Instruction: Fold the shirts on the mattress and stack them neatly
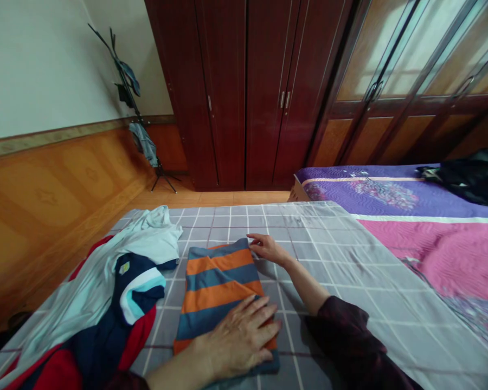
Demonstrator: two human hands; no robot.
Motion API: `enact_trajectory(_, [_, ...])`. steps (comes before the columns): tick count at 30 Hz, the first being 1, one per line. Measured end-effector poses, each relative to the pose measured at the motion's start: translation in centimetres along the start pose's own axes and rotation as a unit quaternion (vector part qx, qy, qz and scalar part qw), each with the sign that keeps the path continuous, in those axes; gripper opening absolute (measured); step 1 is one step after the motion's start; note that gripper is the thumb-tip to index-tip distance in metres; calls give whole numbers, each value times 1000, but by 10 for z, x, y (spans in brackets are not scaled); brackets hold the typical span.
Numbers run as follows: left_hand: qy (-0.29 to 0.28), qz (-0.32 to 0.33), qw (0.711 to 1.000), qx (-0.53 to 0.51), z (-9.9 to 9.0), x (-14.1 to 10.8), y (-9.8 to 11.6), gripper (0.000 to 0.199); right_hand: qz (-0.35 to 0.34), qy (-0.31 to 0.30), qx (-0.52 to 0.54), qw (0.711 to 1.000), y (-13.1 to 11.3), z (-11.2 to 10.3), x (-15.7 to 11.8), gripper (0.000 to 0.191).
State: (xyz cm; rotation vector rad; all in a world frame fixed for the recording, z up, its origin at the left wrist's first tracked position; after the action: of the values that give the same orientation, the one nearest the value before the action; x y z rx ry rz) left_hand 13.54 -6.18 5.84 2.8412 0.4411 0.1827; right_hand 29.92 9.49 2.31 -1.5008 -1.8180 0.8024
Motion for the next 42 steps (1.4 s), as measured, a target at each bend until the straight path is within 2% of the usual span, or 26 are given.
enact_trajectory(3, [-12,12,1000,-1,20,-2,-10,55,-16,-20,15,1000,9,7,10,27])
enact_trajectory(6, [-2,33,999,32,25,-6,-13,49,-15,-8,26,1000,15,10,13,17])
enact_trajectory(13, [65,89,981,161,31,-2,-19,48,8,59,63,996,16,16,15,22])
enact_trajectory(18, [88,88,979,160,36,-1,-22,35,60,120,59,989,21,19,18,26])
enact_trajectory(21, [89,86,981,147,35,-1,-22,35,88,134,39,986,23,22,22,24])
enact_trajectory(26, [71,73,987,128,30,-3,-23,42,95,109,30,989,19,22,23,23])
enact_trajectory(34, [67,69,987,130,29,-3,-22,48,75,25,41,996,10,18,19,49])
enact_trajectory(42, [72,70,986,130,34,-5,-23,48,61,48,14,997,9,28,16,38])
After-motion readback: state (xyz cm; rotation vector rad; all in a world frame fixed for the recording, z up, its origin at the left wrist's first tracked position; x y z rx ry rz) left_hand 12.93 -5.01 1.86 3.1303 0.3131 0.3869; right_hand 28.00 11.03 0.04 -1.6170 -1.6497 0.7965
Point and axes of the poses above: each hand's wrist, its own x-axis towards the middle knuckle, its own z-axis out of the palm, y = z × x, the point moved 3 cm from there along x, towards the middle knuckle, and after that the axes turned 1 degree about y, right-handed, at the moved point
